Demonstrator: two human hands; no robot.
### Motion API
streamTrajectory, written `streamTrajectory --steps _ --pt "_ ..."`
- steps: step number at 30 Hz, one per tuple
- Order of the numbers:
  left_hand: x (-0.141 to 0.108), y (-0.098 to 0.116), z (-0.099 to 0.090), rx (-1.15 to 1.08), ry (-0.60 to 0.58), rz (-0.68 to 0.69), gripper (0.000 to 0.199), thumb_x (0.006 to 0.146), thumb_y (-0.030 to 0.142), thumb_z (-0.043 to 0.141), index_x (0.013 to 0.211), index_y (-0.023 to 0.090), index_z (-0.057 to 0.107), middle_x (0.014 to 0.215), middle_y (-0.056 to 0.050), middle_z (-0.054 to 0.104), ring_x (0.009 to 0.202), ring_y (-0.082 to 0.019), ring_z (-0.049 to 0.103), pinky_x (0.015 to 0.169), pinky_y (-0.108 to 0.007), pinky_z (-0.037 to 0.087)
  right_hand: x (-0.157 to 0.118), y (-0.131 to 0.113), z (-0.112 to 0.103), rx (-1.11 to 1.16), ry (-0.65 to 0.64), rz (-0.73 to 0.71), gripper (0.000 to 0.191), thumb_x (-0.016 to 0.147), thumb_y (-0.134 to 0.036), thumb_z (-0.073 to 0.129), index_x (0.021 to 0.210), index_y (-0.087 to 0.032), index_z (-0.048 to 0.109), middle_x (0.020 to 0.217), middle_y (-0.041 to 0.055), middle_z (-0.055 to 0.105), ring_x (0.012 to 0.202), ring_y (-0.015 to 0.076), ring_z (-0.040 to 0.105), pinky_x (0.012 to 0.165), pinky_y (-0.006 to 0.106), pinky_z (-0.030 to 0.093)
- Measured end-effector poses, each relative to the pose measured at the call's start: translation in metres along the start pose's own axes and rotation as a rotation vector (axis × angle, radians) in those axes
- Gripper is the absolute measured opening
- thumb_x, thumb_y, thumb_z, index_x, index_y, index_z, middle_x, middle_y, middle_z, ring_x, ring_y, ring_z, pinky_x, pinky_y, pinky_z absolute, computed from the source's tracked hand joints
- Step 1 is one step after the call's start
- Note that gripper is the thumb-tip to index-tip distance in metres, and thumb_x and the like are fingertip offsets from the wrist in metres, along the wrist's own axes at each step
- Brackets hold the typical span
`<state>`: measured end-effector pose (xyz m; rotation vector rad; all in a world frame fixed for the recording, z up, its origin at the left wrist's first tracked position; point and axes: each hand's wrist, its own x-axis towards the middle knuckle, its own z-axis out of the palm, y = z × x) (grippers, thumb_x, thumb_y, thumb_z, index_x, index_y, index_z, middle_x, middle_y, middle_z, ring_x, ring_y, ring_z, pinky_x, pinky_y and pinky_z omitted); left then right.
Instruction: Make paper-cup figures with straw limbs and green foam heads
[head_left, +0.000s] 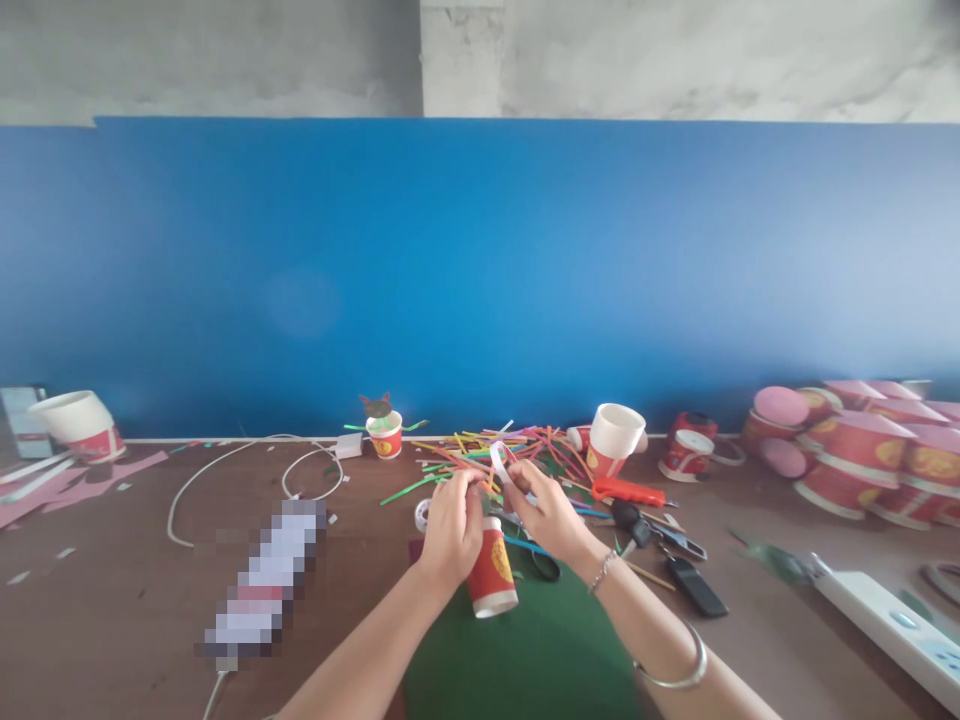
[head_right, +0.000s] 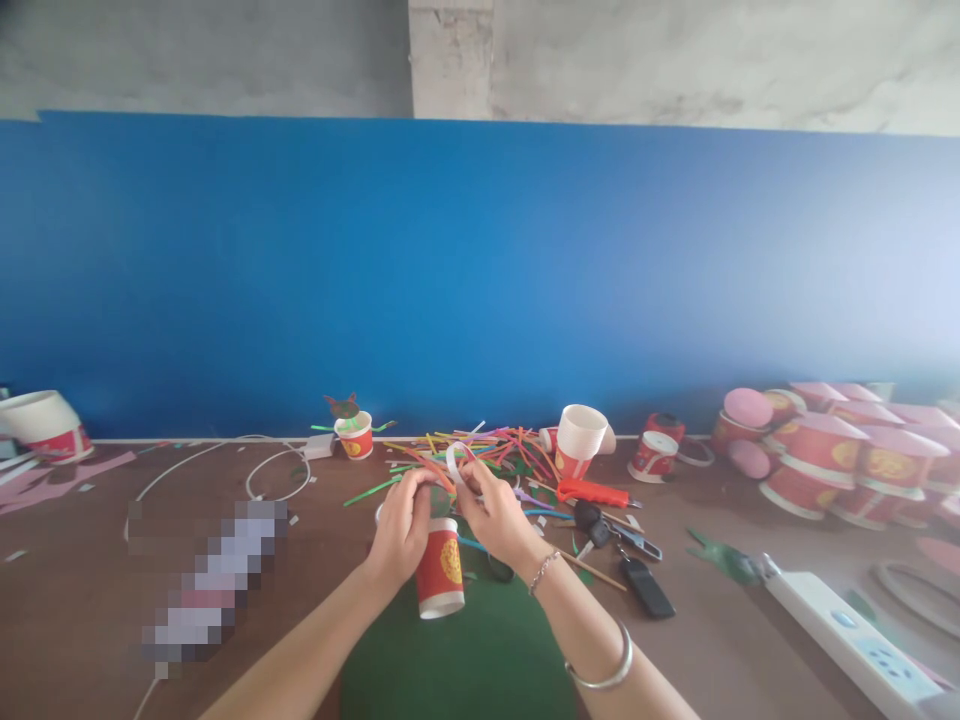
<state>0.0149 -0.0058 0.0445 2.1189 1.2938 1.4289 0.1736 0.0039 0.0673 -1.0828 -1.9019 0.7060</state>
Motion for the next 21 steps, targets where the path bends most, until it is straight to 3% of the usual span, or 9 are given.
streamTrajectory --steps 4,8,12,15,18,21 --pt "0.0 -0.001 0.002 -0.12 0.034 -0.098 0.017 0.091 0.021 0.032 0.093 0.02 0.049 0.088 -0.006 0.062 0.082 -0.019 0.061 0.076 -0.032 0.045 -0.002 -0.001 0.003 -0.056 -0.015 -0.045 0.012 0.09 -0.028 0.043 0.088 -0.02 0.05 0.078 0.0032 0.064 0.071 0.0161 0.058 0.065 0.026 0.044" --pt "-0.001 -0.003 0.002 -0.156 0.028 -0.095 0.016 0.091 0.019 0.032 0.089 0.021 0.048 0.084 -0.005 0.061 0.08 -0.017 0.061 0.076 -0.03 0.045 -0.002 0.001 0.006 -0.149 -0.006 -0.074 0.012 0.089 -0.026 0.044 0.091 -0.02 0.054 0.086 0.0053 0.066 0.078 0.0183 0.06 0.07 0.028 0.045" --pt "-0.001 -0.001 0.0 -0.055 -0.003 -0.057 0.019 0.089 0.017 0.035 0.101 0.021 0.049 0.093 -0.006 0.063 0.085 -0.019 0.061 0.078 -0.031 0.046 -0.002 0.002 0.008 -0.244 0.027 -0.078 0.016 0.089 -0.03 0.045 0.086 -0.02 0.057 0.074 0.0038 0.065 0.071 0.0182 0.06 0.071 0.029 0.044" --pt "0.0 -0.002 0.001 0.025 -0.044 -0.016 0.037 0.083 0.012 0.044 0.118 0.021 0.045 0.104 -0.008 0.064 0.095 -0.02 0.06 0.082 -0.031 0.045 -0.002 -0.001 0.01 -0.197 0.021 -0.063 0.02 0.088 -0.034 0.047 0.077 -0.02 0.057 0.066 0.0018 0.062 0.064 0.0163 0.057 0.066 0.026 0.043" --pt "0.002 -0.003 0.001 0.049 -0.098 0.007 0.036 0.081 0.01 0.043 0.113 0.024 0.052 0.107 -0.006 0.065 0.098 -0.02 0.06 0.086 -0.033 0.043 -0.003 -0.005 0.011 -0.103 0.0 -0.034 0.023 0.088 -0.035 0.047 0.074 -0.019 0.056 0.065 0.0006 0.059 0.06 0.0135 0.053 0.058 0.023 0.04" --pt "0.004 -0.004 0.0 -0.04 -0.073 -0.092 0.021 0.086 0.016 0.041 0.1 0.023 0.055 0.098 -0.004 0.066 0.09 -0.019 0.061 0.08 -0.031 0.044 -0.004 -0.008 0.009 -0.091 -0.013 -0.048 0.023 0.085 -0.033 0.05 0.068 -0.019 0.054 0.064 -0.0005 0.056 0.06 0.0121 0.048 0.056 0.023 0.037"
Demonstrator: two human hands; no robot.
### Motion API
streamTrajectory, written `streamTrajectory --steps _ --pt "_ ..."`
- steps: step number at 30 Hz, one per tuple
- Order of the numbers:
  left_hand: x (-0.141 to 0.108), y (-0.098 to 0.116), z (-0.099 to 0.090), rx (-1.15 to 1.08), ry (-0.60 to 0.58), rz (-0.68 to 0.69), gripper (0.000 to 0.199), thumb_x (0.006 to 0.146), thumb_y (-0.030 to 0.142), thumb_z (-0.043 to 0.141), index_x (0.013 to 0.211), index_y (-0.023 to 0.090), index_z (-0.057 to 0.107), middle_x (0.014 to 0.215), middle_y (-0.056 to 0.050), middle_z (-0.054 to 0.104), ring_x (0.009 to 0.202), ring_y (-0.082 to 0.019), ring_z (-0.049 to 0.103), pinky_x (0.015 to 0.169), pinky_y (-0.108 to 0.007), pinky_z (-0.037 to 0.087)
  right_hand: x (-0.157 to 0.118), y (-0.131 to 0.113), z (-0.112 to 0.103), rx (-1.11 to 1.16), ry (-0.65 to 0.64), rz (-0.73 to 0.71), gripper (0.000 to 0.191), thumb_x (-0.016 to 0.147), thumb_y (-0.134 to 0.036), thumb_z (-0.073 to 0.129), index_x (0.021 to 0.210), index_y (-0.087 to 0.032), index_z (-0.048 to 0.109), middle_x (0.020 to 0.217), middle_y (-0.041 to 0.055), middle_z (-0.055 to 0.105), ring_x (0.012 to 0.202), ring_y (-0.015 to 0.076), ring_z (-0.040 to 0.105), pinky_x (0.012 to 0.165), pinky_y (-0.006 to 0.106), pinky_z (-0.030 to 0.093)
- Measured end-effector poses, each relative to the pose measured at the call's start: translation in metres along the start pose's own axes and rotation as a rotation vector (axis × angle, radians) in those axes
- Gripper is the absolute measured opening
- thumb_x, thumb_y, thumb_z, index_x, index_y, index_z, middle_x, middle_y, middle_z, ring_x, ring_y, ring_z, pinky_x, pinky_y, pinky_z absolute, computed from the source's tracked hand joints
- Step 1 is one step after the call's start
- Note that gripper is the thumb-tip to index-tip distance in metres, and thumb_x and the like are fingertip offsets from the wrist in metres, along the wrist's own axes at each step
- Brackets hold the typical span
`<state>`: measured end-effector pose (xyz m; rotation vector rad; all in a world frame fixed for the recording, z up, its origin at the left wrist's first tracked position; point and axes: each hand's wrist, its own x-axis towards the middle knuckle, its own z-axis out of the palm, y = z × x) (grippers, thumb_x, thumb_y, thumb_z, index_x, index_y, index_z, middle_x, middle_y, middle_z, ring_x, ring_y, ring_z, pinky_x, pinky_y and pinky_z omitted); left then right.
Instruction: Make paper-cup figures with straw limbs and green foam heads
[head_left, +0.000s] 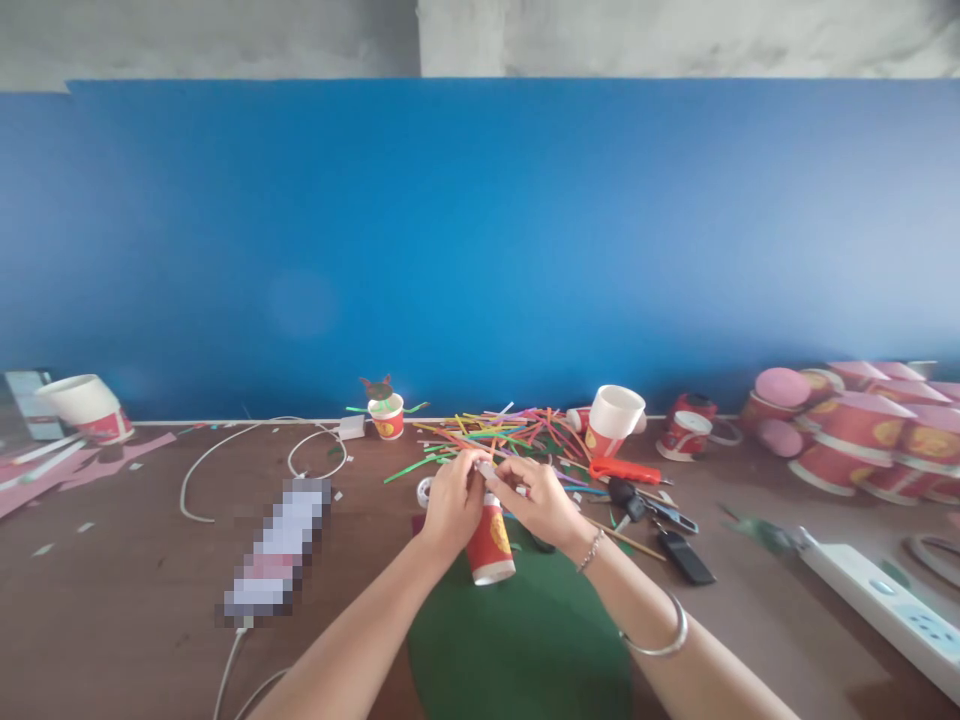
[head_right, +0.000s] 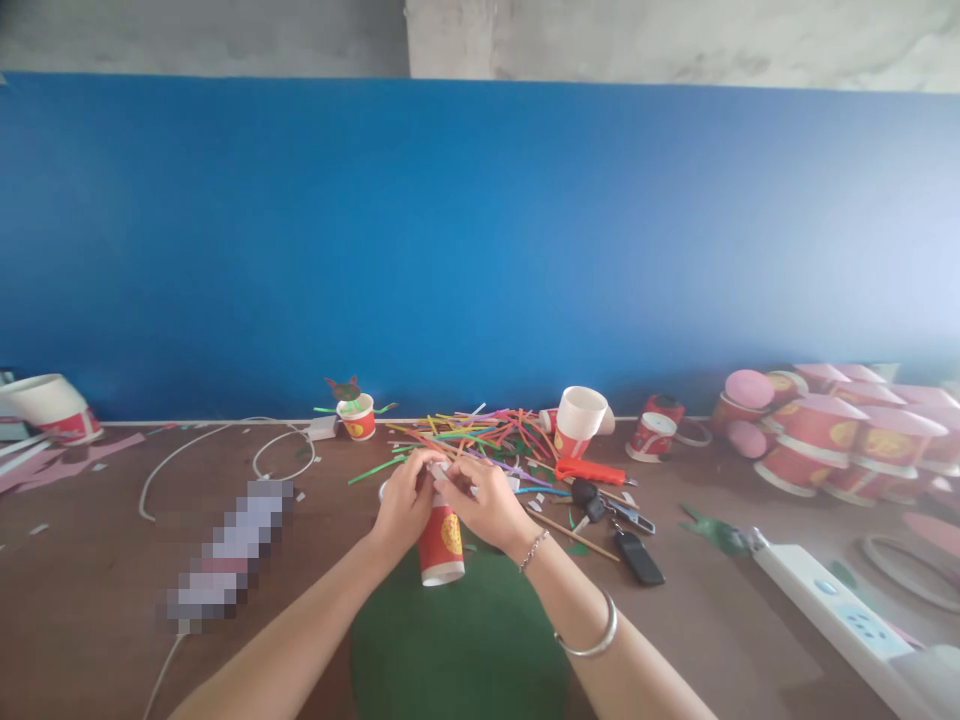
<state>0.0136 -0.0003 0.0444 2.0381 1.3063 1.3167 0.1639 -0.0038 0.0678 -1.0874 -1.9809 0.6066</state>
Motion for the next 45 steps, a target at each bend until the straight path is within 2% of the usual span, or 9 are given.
streamTrajectory --steps 3,7,10,14,20,27,31,35,45 --pt "0.003 0.0 -0.001 -0.179 0.05 -0.117 0.016 0.089 0.024 0.039 0.095 0.021 0.053 0.089 -0.003 0.066 0.081 -0.017 0.062 0.073 -0.028 0.045 -0.001 -0.001 -0.004 0.009 -0.033 -0.014 0.022 0.083 -0.03 0.052 0.065 -0.018 0.054 0.063 -0.0012 0.053 0.061 0.0119 0.046 0.056 0.023 0.036" --pt "0.004 -0.001 -0.001 -0.263 0.08 -0.146 0.02 0.088 0.025 0.041 0.104 0.019 0.051 0.089 -0.003 0.065 0.078 -0.016 0.061 0.071 -0.026 0.046 -0.001 0.0 -0.005 0.095 -0.073 0.014 0.024 0.085 -0.032 0.049 0.068 -0.017 0.057 0.063 -0.0005 0.053 0.059 0.0119 0.046 0.055 0.023 0.036" --pt "0.001 -0.003 0.0 -0.142 0.079 -0.076 0.03 0.085 0.021 0.046 0.114 0.02 0.052 0.088 -0.003 0.065 0.074 -0.016 0.06 0.07 -0.027 0.045 -0.001 0.003 -0.002 0.122 -0.029 0.025 0.023 0.087 -0.033 0.048 0.074 -0.017 0.059 0.064 0.0002 0.054 0.059 0.0121 0.046 0.054 0.023 0.036" --pt "-0.001 -0.003 0.001 -0.047 0.063 0.073 0.025 0.085 0.017 0.044 0.104 0.023 0.058 0.098 -0.005 0.066 0.088 -0.018 0.06 0.081 -0.031 0.044 -0.001 0.006 0.0 0.096 0.012 -0.009 0.019 0.086 -0.031 0.05 0.078 -0.017 0.06 0.068 -0.0001 0.055 0.06 0.0112 0.044 0.053 0.022 0.035" --pt "0.002 -0.003 0.0 -0.233 0.13 -0.087 0.016 0.089 0.022 0.04 0.099 0.019 0.051 0.086 -0.003 0.065 0.077 -0.016 0.062 0.07 -0.027 0.047 -0.003 0.005 -0.003 0.072 -0.035 -0.023 0.023 0.086 -0.03 0.05 0.069 -0.017 0.056 0.063 -0.0016 0.05 0.059 0.0107 0.044 0.053 0.021 0.035" --pt "-0.003 -0.002 0.001 0.067 0.032 0.18 0.027 0.085 0.013 0.042 0.106 0.023 0.057 0.101 -0.005 0.067 0.095 -0.02 0.06 0.085 -0.033 0.043 -0.002 0.008 0.003 0.054 0.022 -0.026 0.03 0.086 -0.035 0.05 0.064 -0.016 0.055 0.058 -0.0019 0.047 0.056 0.01 0.04 0.049 0.021 0.032" --pt "0.0 -0.002 0.002 -0.119 0.107 -0.024 0.017 0.089 0.02 0.039 0.097 0.02 0.054 0.089 -0.004 0.066 0.081 -0.016 0.062 0.073 -0.028 0.046 -0.003 0.006 0.0 0.012 0.019 -0.043 0.03 0.085 -0.032 0.051 0.059 -0.017 0.048 0.056 -0.0036 0.042 0.054 0.0092 0.037 0.049 0.021 0.03" --pt "0.002 -0.004 0.002 -0.162 0.112 -0.075 0.018 0.088 0.022 0.041 0.102 0.02 0.053 0.086 -0.003 0.066 0.077 -0.016 0.062 0.07 -0.027 0.047 -0.004 0.006 0.0 0.009 0.019 -0.058 0.026 0.086 -0.029 0.049 0.062 -0.017 0.048 0.059 -0.0031 0.044 0.056 0.0095 0.039 0.05 0.02 0.031" --pt "-0.005 -0.004 0.002 0.097 0.117 0.202 0.033 0.086 0.016 0.046 0.117 0.021 0.056 0.104 -0.006 0.069 0.091 -0.018 0.063 0.081 -0.03 0.048 -0.001 0.013 0.004 -0.126 0.095 -0.061 0.02 0.089 -0.029 0.046 0.072 -0.02 0.05 0.06 -0.0019 0.052 0.054 0.0119 0.044 0.051 0.023 0.034"
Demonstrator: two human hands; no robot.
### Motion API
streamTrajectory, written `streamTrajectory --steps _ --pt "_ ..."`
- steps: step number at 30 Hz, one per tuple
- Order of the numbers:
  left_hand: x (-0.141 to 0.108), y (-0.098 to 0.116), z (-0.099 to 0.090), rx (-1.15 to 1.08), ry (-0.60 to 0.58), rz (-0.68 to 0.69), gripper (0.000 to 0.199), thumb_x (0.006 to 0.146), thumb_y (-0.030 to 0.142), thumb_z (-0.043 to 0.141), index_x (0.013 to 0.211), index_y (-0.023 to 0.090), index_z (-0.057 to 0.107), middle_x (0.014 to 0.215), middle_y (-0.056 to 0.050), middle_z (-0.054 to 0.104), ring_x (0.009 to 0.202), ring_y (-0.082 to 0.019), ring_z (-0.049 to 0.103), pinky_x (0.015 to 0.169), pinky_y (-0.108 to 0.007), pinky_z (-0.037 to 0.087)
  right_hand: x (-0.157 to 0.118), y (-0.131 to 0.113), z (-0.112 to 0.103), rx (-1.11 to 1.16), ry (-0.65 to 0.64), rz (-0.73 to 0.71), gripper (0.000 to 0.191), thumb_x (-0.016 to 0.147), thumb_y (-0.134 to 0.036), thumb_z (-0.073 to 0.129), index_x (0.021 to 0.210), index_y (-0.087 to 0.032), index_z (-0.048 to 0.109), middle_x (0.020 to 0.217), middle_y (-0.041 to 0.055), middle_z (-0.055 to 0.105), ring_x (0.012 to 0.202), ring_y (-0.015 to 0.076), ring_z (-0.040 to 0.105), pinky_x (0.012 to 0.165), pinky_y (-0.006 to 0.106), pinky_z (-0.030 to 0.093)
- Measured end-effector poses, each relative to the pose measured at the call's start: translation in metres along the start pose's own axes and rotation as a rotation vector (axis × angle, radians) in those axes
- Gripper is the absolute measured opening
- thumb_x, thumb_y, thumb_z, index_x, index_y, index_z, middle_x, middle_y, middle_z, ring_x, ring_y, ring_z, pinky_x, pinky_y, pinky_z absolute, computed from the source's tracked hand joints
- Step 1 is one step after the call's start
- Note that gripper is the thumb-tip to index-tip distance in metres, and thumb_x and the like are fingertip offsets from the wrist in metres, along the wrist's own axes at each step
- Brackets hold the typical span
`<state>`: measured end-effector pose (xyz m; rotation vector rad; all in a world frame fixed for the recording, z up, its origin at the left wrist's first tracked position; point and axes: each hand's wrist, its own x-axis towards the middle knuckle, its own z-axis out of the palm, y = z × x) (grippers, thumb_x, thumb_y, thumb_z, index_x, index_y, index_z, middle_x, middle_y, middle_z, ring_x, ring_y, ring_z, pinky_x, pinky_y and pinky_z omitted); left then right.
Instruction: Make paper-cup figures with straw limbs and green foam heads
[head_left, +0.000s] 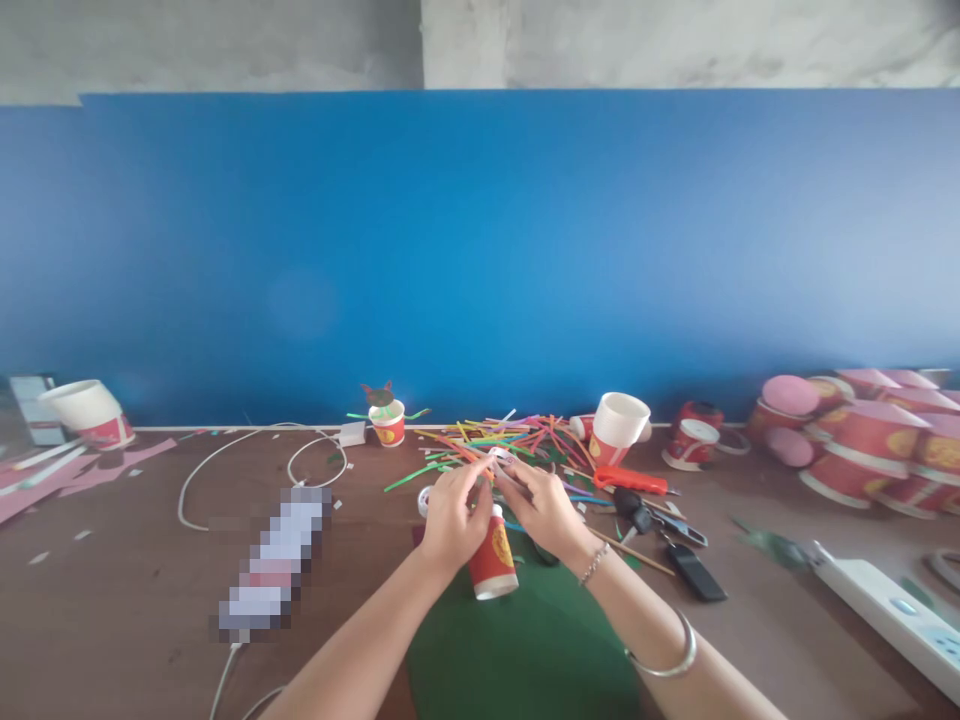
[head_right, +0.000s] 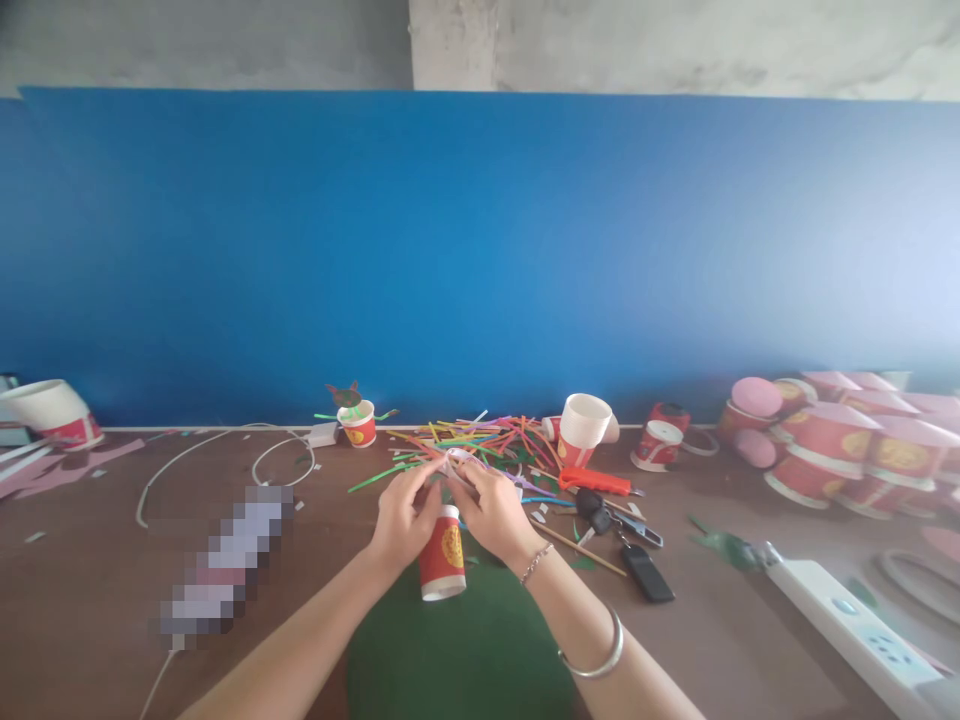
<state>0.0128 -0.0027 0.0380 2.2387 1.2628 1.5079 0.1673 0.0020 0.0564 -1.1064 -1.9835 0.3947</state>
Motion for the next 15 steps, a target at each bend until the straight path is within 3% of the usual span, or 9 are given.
streamTrajectory --steps 8,15 --pt "0.0021 -0.0027 0.0007 0.071 0.025 -0.141 0.018 0.088 0.028 0.049 0.091 0.021 0.066 0.088 -0.003 0.072 0.082 -0.017 0.065 0.077 -0.029 0.047 -0.0004 -0.0019 -0.0012 -0.168 -0.033 -0.099 0.022 0.091 -0.025 0.043 0.07 -0.021 0.051 0.06 0.0 0.056 0.057 0.0147 0.051 0.058 0.026 0.037" --pt "0.0035 -0.0014 -0.0019 0.119 -0.008 -0.18 0.022 0.09 0.028 0.043 0.089 0.021 0.063 0.085 -0.003 0.071 0.078 -0.018 0.064 0.072 -0.028 0.046 -0.0004 -0.0061 -0.0027 -0.192 -0.032 -0.135 0.022 0.091 -0.025 0.043 0.072 -0.021 0.054 0.06 0.0009 0.058 0.057 0.0162 0.052 0.058 0.027 0.037"
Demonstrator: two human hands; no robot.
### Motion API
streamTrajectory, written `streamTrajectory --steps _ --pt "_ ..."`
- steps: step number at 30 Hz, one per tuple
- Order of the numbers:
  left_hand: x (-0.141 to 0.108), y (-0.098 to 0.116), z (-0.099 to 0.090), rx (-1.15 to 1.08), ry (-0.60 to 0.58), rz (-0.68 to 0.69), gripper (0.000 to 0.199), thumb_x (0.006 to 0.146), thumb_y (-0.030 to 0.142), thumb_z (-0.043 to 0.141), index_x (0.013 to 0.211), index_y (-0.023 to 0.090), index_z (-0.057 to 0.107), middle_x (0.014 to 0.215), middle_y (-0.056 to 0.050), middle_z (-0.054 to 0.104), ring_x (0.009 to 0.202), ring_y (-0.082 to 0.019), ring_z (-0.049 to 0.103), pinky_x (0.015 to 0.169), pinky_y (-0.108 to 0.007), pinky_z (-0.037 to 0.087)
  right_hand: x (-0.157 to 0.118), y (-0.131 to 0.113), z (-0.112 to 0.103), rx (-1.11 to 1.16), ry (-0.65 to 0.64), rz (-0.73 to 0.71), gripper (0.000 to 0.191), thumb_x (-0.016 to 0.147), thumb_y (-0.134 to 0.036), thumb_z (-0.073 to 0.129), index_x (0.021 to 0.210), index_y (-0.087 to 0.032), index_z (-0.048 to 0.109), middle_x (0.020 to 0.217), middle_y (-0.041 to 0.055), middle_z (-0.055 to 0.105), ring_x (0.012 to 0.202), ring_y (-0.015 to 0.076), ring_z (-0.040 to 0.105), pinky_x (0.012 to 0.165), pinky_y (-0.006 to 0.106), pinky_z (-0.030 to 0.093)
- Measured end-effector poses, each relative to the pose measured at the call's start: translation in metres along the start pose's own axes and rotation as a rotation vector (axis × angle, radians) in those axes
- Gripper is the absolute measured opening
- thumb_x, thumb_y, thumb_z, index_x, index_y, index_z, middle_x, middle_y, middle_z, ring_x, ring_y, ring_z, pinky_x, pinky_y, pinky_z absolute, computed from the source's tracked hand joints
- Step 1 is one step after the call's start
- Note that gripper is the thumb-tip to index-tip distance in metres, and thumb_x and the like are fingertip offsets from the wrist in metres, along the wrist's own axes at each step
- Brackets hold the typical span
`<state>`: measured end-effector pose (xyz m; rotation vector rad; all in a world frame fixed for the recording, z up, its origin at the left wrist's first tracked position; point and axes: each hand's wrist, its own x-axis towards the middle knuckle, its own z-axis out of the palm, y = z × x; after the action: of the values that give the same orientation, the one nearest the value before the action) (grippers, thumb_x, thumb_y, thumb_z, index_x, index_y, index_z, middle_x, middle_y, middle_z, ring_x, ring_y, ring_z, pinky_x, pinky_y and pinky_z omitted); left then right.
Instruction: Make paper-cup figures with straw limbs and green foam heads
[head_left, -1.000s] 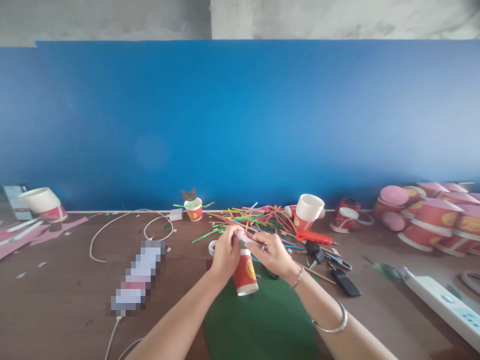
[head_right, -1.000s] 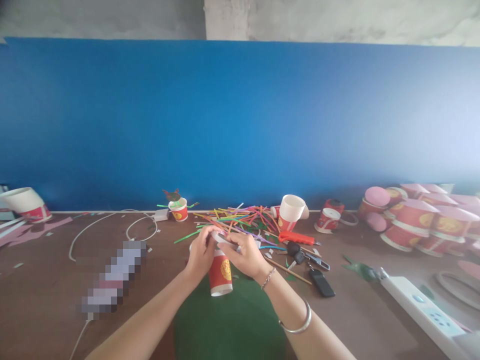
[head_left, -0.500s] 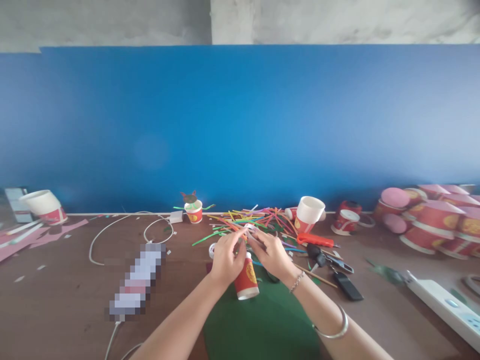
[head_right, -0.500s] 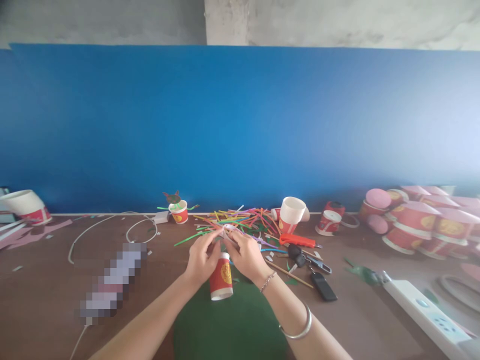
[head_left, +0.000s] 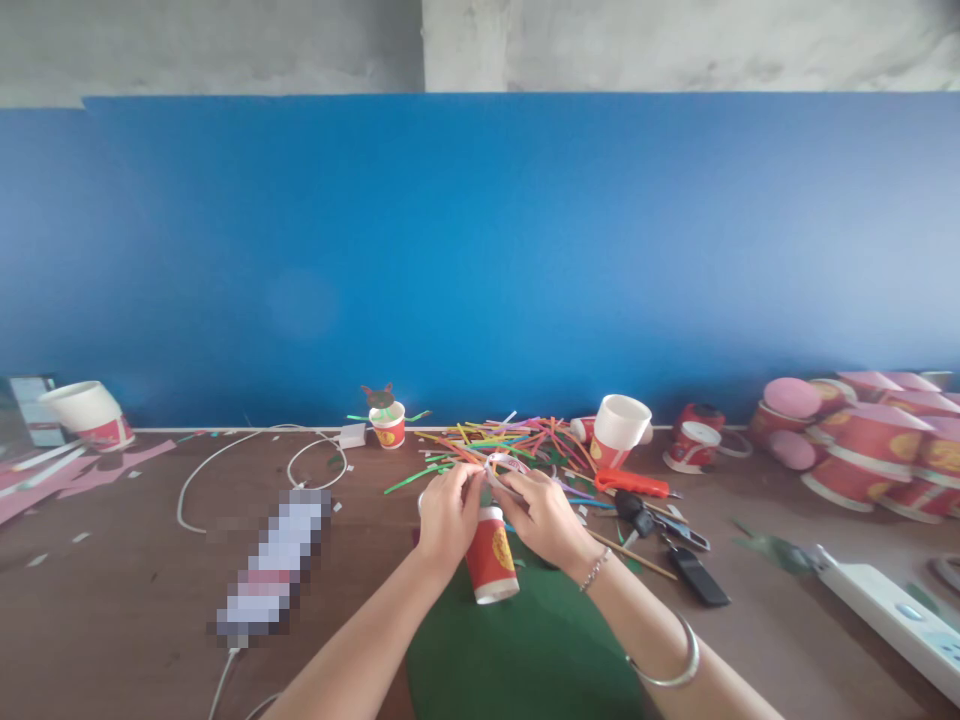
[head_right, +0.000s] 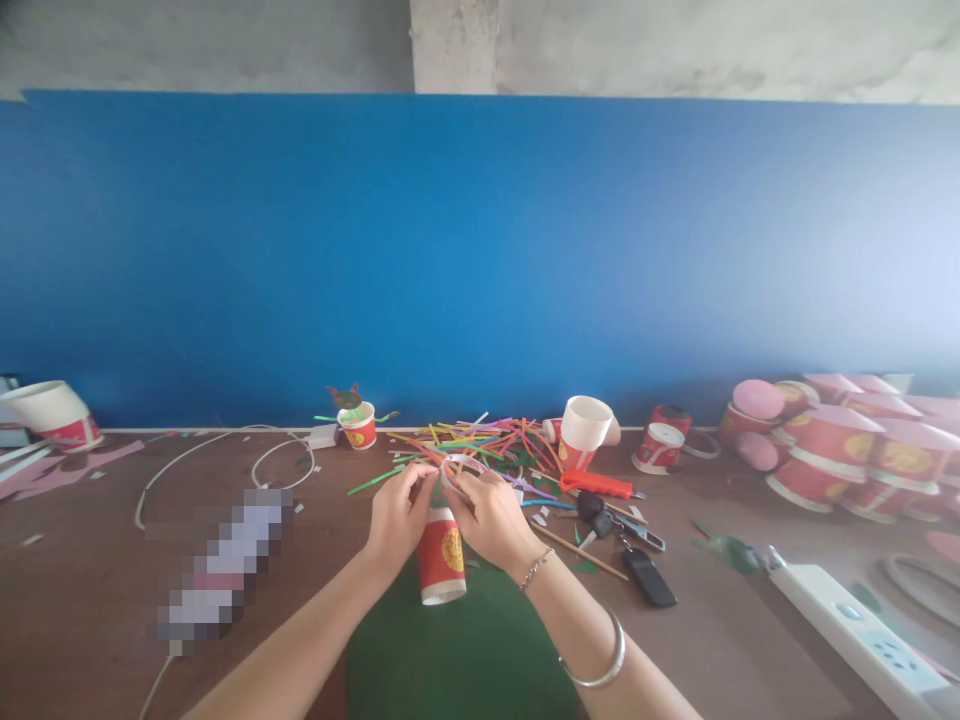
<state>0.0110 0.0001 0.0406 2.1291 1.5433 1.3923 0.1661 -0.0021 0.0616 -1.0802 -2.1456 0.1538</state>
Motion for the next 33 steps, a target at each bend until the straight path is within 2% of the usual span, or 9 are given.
streamTrajectory --steps 5,8,11,15,18,22,25,30,33 --pt "-0.001 0.002 -0.001 -0.059 -0.012 0.132 0.028 0.087 0.02 0.045 0.111 0.023 0.058 0.099 -0.005 0.07 0.084 -0.018 0.064 0.078 -0.03 0.047 0.001 0.001 -0.003 0.012 0.016 0.035 0.02 0.087 -0.021 0.045 0.068 -0.021 0.054 0.053 -0.0014 0.054 0.053 0.0147 0.048 0.056 0.026 0.036" --pt "-0.002 0.002 0.001 -0.071 -0.05 0.172 0.027 0.084 0.017 0.048 0.108 0.023 0.059 0.095 -0.004 0.07 0.082 -0.018 0.063 0.078 -0.031 0.047 0.001 0.002 -0.007 -0.012 0.037 -0.013 0.018 0.081 -0.015 0.046 0.067 -0.02 0.055 0.051 -0.0029 0.05 0.052 0.0134 0.046 0.06 0.027 0.037" --pt "-0.003 0.002 0.004 -0.145 -0.067 0.058 0.017 0.085 0.024 0.05 0.098 0.022 0.061 0.078 -0.002 0.067 0.071 -0.016 0.06 0.069 -0.028 0.045 0.0 -0.001 -0.009 -0.07 0.188 -0.056 0.011 0.079 -0.016 0.048 0.082 -0.019 0.059 0.073 0.0036 0.06 0.073 0.0187 0.055 0.075 0.034 0.04" --pt "-0.001 0.006 0.009 -0.464 -0.033 -0.213 0.019 0.086 0.037 0.051 0.088 0.019 0.055 0.066 0.002 0.057 0.058 -0.012 0.052 0.056 -0.022 0.041 -0.002 -0.007 -0.009 -0.114 0.437 -0.1 0.023 0.079 -0.016 0.05 0.102 -0.02 0.055 0.105 0.0107 0.058 0.101 0.0257 0.052 0.088 0.043 0.039" --pt "0.002 0.011 0.009 -0.726 -0.065 -0.309 0.024 0.085 0.042 0.051 0.088 0.018 0.053 0.07 0.002 0.056 0.06 -0.01 0.052 0.056 -0.021 0.041 -0.003 -0.008 -0.005 -0.082 0.285 -0.137 0.021 0.08 -0.014 0.049 0.099 -0.021 0.054 0.101 0.009 0.06 0.096 0.0244 0.056 0.084 0.041 0.042" --pt "0.004 0.016 0.007 -0.866 -0.135 -0.34 0.028 0.082 0.045 0.054 0.086 0.018 0.053 0.075 0.0 0.059 0.065 -0.012 0.056 0.061 -0.023 0.045 -0.001 -0.006 0.004 -0.071 0.14 -0.172 0.032 0.084 -0.016 0.045 0.116 -0.018 0.047 0.104 0.0117 0.064 0.096 0.025 0.059 0.085 0.041 0.044" --pt "0.005 0.015 0.006 -0.808 -0.158 -0.308 0.027 0.082 0.044 0.055 0.087 0.017 0.055 0.074 0.0 0.059 0.068 -0.013 0.057 0.065 -0.024 0.045 -0.002 -0.004 0.007 -0.062 0.102 -0.163 0.035 0.088 -0.014 0.039 0.123 -0.016 0.042 0.106 0.0126 0.066 0.093 0.0237 0.062 0.081 0.039 0.045" --pt "0.002 0.012 0.004 -0.558 -0.031 -0.267 0.034 0.082 0.041 0.056 0.107 0.018 0.053 0.061 0.006 0.051 0.057 -0.011 0.051 0.059 -0.022 0.042 -0.002 -0.002 0.006 -0.056 0.083 -0.104 0.032 0.092 -0.016 0.036 0.122 -0.017 0.048 0.103 0.0123 0.068 0.087 0.0214 0.065 0.075 0.033 0.042" --pt "0.001 0.014 0.001 -0.502 -0.044 -0.208 0.032 0.085 0.038 0.052 0.111 0.019 0.056 0.073 0.001 0.061 0.067 -0.013 0.057 0.067 -0.025 0.045 -0.001 0.0 0.005 -0.044 0.096 -0.074 0.029 0.093 -0.019 0.038 0.119 -0.018 0.05 0.101 0.012 0.07 0.086 0.0207 0.066 0.073 0.032 0.039"
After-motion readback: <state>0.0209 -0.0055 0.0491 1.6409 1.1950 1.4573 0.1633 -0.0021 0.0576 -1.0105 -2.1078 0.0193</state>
